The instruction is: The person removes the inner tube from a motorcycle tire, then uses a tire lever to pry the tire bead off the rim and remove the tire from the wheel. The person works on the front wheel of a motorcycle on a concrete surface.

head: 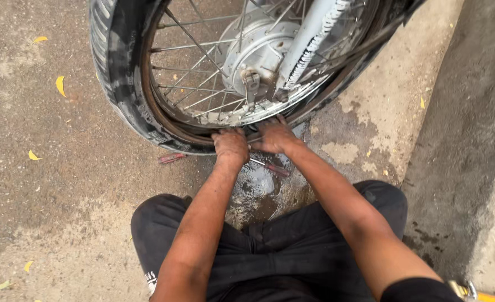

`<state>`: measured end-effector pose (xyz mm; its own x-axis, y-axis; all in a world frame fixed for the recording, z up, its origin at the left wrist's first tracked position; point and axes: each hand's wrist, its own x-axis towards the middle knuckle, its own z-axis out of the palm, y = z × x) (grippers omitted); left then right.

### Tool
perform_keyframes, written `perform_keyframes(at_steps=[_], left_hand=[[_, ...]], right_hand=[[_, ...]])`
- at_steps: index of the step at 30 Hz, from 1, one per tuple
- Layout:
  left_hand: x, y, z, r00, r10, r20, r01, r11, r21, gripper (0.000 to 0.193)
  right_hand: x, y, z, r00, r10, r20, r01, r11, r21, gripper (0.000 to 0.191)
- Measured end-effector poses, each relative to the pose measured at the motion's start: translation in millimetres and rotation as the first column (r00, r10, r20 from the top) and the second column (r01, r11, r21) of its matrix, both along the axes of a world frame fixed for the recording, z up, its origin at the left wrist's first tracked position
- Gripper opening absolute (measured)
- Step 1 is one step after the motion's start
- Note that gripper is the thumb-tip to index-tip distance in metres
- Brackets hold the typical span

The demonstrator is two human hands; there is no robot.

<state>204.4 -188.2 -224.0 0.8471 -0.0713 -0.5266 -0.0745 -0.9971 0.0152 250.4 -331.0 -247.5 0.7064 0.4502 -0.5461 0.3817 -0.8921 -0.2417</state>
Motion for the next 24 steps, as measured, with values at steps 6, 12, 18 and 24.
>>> perform_keyframes(at_steps=[6,12,18,24], left_hand=[[18,-1,8,0.956,0.057,-0.289,-0.064,0.998,-0.013,0.049],[28,-15,-13,0.99,-0.034,-0.136,0.037,0.999,0.014,0.033],[-1,28,-24,0.97,-0.201,0.134,0.189,0.977,0.097,0.03],[4,90,-27,0.948,-0.304,0.093,0.278,0.935,0.222,0.024]], right_hand=[[6,-25,30,0.993,0.006,-0.117,-0.045,0.941,-0.335,0.071],[18,-23,20,0.996,0.04,-0.075,-0.074,0.84,-0.537,0.057],[-14,28,-24,0.993,0.02,0.118,-0.044,0.978,0.204,0.065],[-5,71,-43,0.971,0.004,-0.238,0.07,0.951,0.302,0.068]])
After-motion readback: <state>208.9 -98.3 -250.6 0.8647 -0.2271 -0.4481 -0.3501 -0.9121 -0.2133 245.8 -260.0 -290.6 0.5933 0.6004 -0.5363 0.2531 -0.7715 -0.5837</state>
